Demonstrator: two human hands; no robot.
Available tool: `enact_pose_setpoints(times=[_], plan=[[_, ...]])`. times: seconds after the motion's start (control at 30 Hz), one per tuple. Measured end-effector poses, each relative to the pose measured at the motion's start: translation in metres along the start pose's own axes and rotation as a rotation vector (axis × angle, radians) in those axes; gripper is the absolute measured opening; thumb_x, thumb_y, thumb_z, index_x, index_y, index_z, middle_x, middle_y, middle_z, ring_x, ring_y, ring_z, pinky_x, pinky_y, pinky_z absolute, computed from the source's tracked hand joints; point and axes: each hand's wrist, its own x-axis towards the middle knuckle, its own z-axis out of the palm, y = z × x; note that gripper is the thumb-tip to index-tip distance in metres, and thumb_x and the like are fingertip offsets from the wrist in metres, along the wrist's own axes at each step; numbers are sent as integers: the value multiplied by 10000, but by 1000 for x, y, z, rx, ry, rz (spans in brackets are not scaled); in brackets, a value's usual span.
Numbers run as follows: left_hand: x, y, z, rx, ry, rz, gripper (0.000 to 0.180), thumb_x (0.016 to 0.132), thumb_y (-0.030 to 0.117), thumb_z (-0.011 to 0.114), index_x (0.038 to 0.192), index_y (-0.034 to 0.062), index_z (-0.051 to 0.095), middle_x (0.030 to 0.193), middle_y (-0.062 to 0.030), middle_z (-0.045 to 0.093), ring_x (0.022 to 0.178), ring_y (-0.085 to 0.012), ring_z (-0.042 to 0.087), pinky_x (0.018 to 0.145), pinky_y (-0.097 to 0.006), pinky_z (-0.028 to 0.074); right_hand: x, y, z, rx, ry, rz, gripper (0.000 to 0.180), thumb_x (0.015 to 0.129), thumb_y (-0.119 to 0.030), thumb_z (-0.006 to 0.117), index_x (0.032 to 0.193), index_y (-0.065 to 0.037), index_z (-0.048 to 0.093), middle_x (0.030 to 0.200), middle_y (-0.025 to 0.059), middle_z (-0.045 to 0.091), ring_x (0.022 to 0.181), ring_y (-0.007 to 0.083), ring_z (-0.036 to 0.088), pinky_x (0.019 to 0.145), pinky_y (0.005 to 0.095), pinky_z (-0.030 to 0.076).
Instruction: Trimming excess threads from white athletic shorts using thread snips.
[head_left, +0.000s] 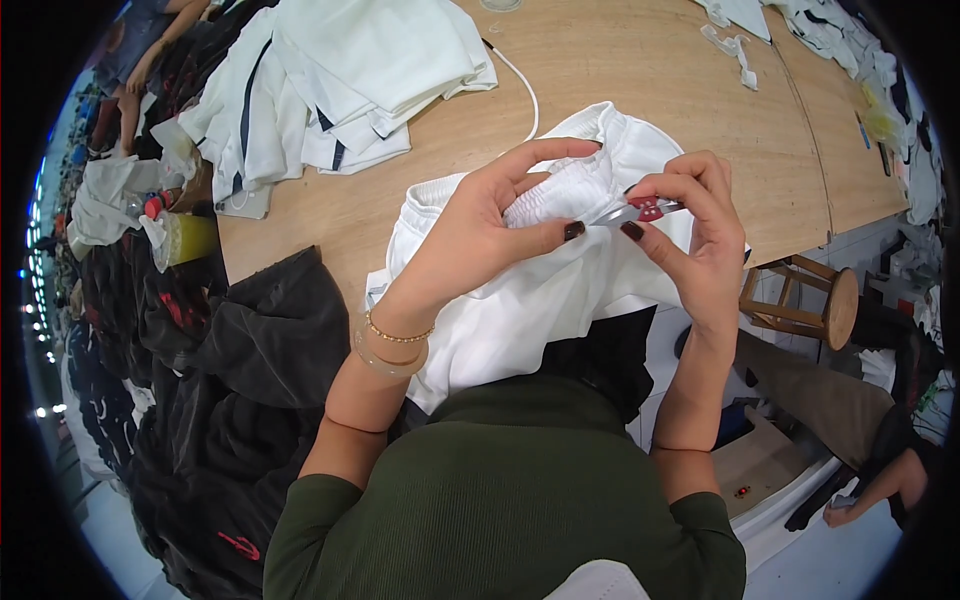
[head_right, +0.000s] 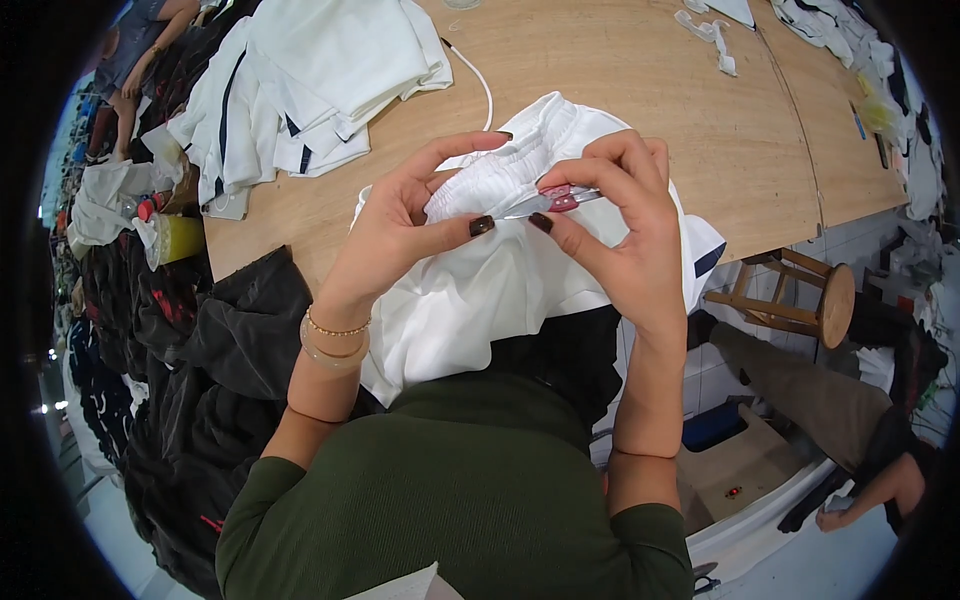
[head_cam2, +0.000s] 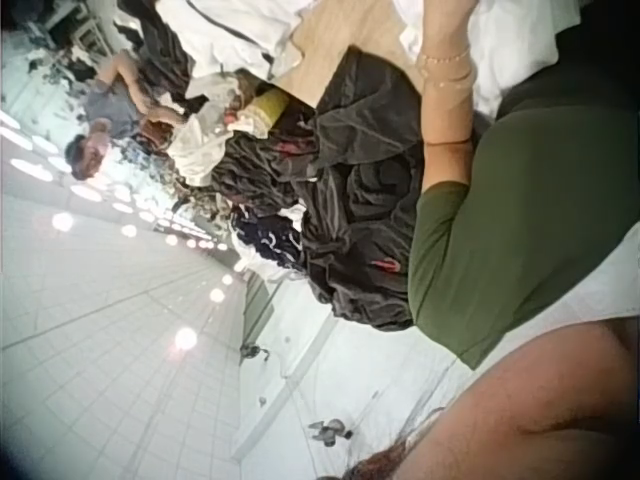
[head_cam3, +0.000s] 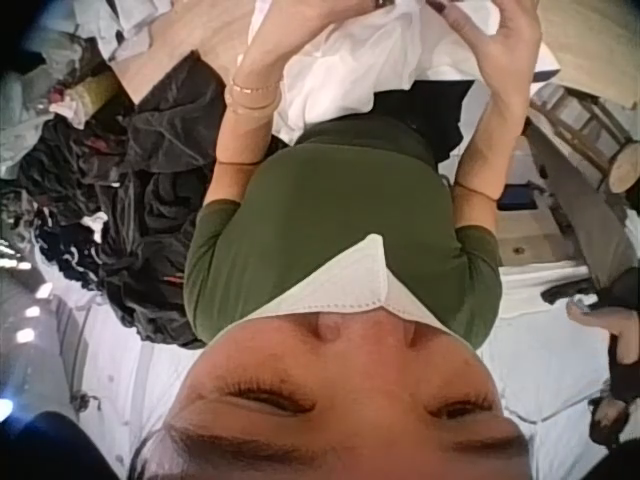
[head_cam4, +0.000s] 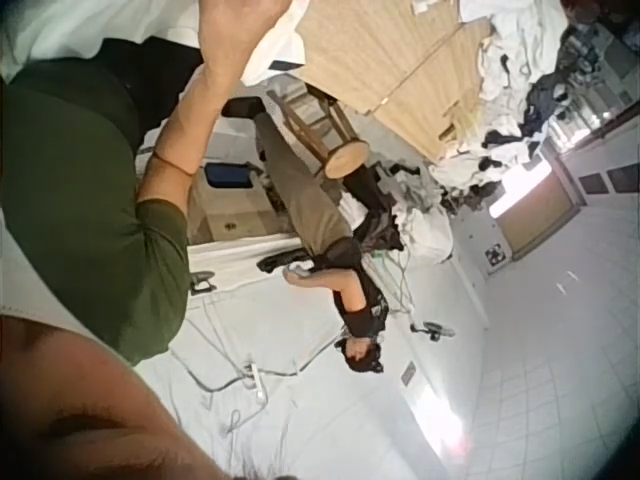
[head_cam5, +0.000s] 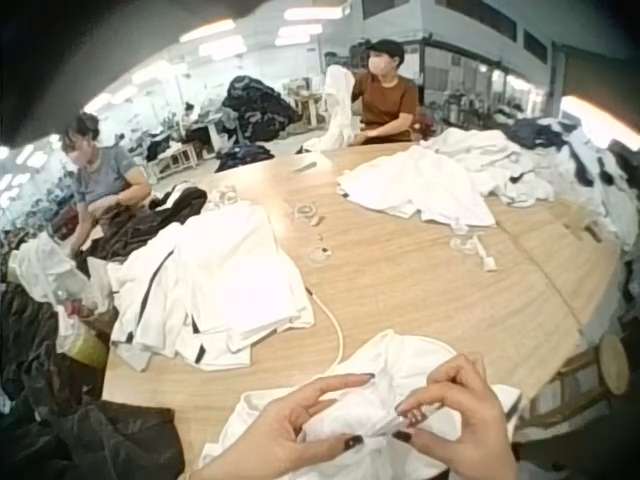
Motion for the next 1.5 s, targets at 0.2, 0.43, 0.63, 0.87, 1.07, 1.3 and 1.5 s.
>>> enact_pose_setpoints(times=[0.2, 0.43, 0.63, 0.87, 1.07, 1.3, 1.5], plan=[[-1, 1, 2, 52, 28, 41, 570, 799, -92, 546, 1347, 17, 432, 1064, -69, 633, 932, -62, 566, 810, -198, 457, 1, 1, -4, -51, 107, -11, 283, 646, -113, 765, 912, -69, 678, 905, 38, 485, 916, 215, 415, 794, 304, 385], [-1, 3, 5, 109, 34, 72, 511, 845, -49, 473, 1349, 25, 436, 1072, -45, 622, 876, -31, 530, 702, -156, 399, 1, -7, 0, -159, 145, -67, 307, 635, -107, 758, 929, -75, 678, 908, 43, 484, 912, 226, 406, 790, 315, 386], [-3, 4, 8, 119, 63, 71, 513, 832, -59, 448, 1338, 27, 455, 1114, -50, 611, 877, -25, 517, 681, -144, 388, 4, -8, 1, -226, 123, -116, 323, 623, -89, 756, 938, -92, 681, 916, 44, 486, 912, 232, 402, 787, 325, 377], [-3, 5, 8, 171, 65, 69, 526, 830, -52, 437, 1348, 37, 443, 1070, -36, 626, 805, -3, 496, 615, -142, 358, 4, -7, 2, -189, 118, -116, 331, 617, -89, 760, 939, -98, 684, 917, 41, 490, 916, 232, 405, 794, 330, 371], [-3, 5, 6, 209, 45, 66, 537, 831, -35, 456, 1361, 48, 428, 1020, -27, 627, 763, 3, 469, 606, -140, 340, 4, -7, 3, -184, 127, -114, 344, 604, -76, 761, 939, -96, 686, 916, 44, 493, 919, 233, 410, 792, 331, 376], [-1, 0, 8, 228, 72, 105, 553, 818, -45, 442, 1362, 48, 427, 1000, -19, 629, 742, 2, 450, 609, -145, 334, 4, -9, 2, -187, 123, -114, 357, 598, -69, 761, 947, -100, 688, 918, 45, 493, 918, 232, 411, 793, 330, 377], [-2, 4, 8, 223, 62, 73, 559, 814, -48, 433, 1364, 49, 425, 980, -14, 635, 714, 2, 434, 605, -148, 328, 4, -8, 2, -241, 117, -133, 354, 601, -69, 761, 946, -98, 688, 918, 44, 492, 918, 231, 412, 787, 326, 380]])
